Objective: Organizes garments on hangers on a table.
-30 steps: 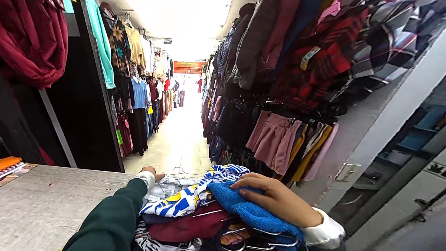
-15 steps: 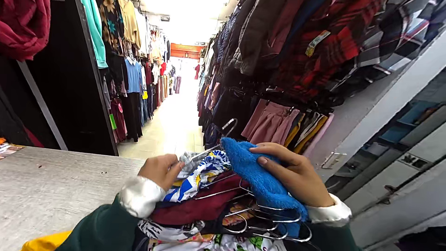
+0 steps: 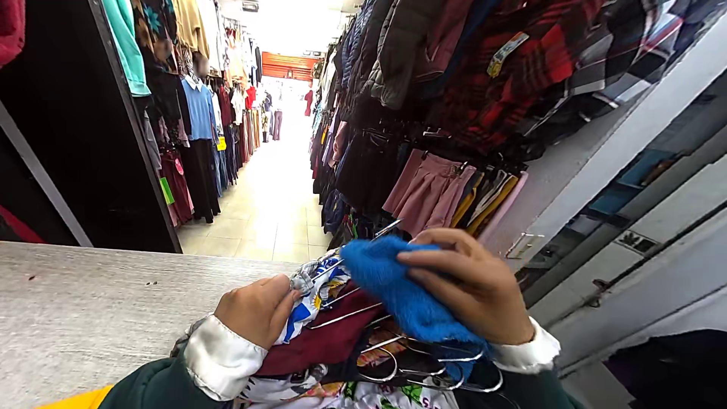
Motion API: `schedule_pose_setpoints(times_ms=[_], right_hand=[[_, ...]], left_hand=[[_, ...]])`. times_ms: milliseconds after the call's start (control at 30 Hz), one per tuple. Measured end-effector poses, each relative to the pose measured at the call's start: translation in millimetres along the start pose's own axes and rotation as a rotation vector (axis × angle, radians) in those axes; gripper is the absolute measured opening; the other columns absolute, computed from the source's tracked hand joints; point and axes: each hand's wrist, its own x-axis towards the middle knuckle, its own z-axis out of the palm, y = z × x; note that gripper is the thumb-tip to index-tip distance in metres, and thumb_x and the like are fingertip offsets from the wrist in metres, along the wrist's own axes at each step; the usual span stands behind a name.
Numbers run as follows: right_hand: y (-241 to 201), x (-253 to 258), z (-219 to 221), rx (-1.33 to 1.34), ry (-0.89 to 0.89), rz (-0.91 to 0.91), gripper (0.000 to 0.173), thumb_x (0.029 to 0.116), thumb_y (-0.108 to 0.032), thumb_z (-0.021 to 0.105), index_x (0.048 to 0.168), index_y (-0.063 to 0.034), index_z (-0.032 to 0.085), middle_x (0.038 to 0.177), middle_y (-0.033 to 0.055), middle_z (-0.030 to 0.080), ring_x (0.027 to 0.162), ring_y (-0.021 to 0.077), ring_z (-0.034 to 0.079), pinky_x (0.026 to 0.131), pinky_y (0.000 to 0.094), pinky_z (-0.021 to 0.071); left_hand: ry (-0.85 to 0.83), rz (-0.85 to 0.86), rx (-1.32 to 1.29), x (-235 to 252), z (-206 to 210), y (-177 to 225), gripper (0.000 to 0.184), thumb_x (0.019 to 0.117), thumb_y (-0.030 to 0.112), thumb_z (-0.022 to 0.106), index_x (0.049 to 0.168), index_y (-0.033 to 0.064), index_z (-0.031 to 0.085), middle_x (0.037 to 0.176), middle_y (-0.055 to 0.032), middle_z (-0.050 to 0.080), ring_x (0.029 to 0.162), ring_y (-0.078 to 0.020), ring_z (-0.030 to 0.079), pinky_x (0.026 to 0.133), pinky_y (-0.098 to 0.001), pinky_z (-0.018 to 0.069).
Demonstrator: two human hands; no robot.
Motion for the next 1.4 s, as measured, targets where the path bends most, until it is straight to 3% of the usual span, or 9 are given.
schedule_pose_setpoints(times_ms=[133,233,433,600,767,900,1000,1133,1400], right_hand=[[7.7,-1.0,-1.0,-0.164,0.196,0.15,0.023,0.0974,-0.02,0.067,0.118,-0.0139,0.074,0.121,0.0049,0.066,0.112,0.0151,0.063,0.092,0.0319,0.0548],[28.0,-10.1,0.1,-0.268,0.04,0.369,0.023,0.0954,-0.013,0.065,0.116,-0.0087,0.075,0.114,0.0113,0.07,0.106,0.0246,0.066,0.089,0.0476,0.0549],[26.0,-12.4,8.1,0.332,-0.367,0.288,0.021,0.0949,-0.023,0.069,0.113,-0.0181,0.078,0.122,-0.001,0.07,0.112,0.016,0.067,0.092,0.0334,0.0598],[22.9,-14.7,17.4,-0.059,-0.122,0.473,0.022,0.0976,-0.017,0.064,0.116,-0.0136,0.075,0.115,0.0014,0.071,0.105,0.0144,0.068,0.09,0.0408,0.056],[20.2,-8.5,14.0,0.167,-0.321,0.339,0.022,0.0957,-0.022,0.067,0.115,-0.019,0.077,0.117,-0.0044,0.071,0.108,0.0108,0.068,0.09,0.0323,0.06],[42.8,-16.5,0.4,-0.293,0.093,0.418,0.026,0.1009,-0.016,0.06,0.12,-0.0038,0.072,0.116,0.0161,0.07,0.11,0.0291,0.066,0.095,0.0506,0.0528],[33.3,-14.4,-2.8,-0.188,0.311,0.41,0.036,0.1065,-0.026,0.051,0.137,-0.0107,0.061,0.135,0.0049,0.061,0.123,0.014,0.059,0.104,0.0336,0.0504],[15.2,-3.1,12.0,0.006,0.035,0.149,0.031,0.0971,-0.02,0.065,0.127,-0.0148,0.071,0.138,0.004,0.061,0.125,0.0183,0.06,0.099,0.0364,0.0561],[18.1,-5.1,11.7,-0.043,0.172,0.211,0.028,0.0981,-0.018,0.065,0.125,-0.014,0.072,0.126,0.0026,0.066,0.112,0.015,0.065,0.091,0.032,0.0576]], left_hand=[[-0.3,-0.25,-0.11,15.0,-32.0,37.1,0.035,0.1036,0.017,0.054,0.094,-0.0118,0.07,0.087,-0.0271,0.071,0.086,-0.0427,0.071,0.078,-0.0556,0.0539],[-0.051,-0.004,-0.018,1.7,-3.8,4.8,0.034,0.0979,0.027,0.056,0.077,0.0027,0.067,0.065,-0.0105,0.063,0.058,-0.026,0.066,0.05,-0.0441,0.0532],[-0.022,0.007,-0.029,-0.3,0.5,-2.7,0.034,0.0977,0.029,0.057,0.076,0.0052,0.067,0.064,-0.0075,0.062,0.057,-0.0222,0.065,0.049,-0.042,0.0523],[-0.035,0.007,-0.023,-1.2,1.7,-2.6,0.033,0.0978,0.028,0.057,0.077,0.0047,0.068,0.065,-0.0081,0.063,0.057,-0.0229,0.065,0.049,-0.0426,0.0521],[-0.026,0.019,-0.011,-0.6,0.0,-2.6,0.032,0.0966,0.028,0.058,0.076,0.0052,0.067,0.063,-0.0077,0.061,0.055,-0.0231,0.064,0.047,-0.0423,0.0511],[-0.043,0.005,-0.017,-1.6,1.7,-1.0,0.033,0.0975,0.028,0.057,0.076,0.0044,0.067,0.064,-0.0087,0.062,0.057,-0.0241,0.065,0.049,-0.0435,0.0516],[-0.031,0.003,-0.011,-0.9,1.9,-1.1,0.033,0.0974,0.028,0.057,0.076,0.0054,0.067,0.064,-0.0084,0.062,0.056,-0.0238,0.065,0.048,-0.043,0.0517],[-0.03,0.014,-0.011,-0.6,1.9,-2.0,0.033,0.0974,0.028,0.057,0.076,0.0048,0.067,0.064,-0.009,0.063,0.056,-0.0245,0.066,0.048,-0.0438,0.0518],[-0.033,0.016,-0.019,-1.2,2.8,-3.4,0.034,0.0984,0.029,0.056,0.076,0.0052,0.067,0.064,-0.0087,0.063,0.057,-0.0241,0.066,0.048,-0.0439,0.052]])
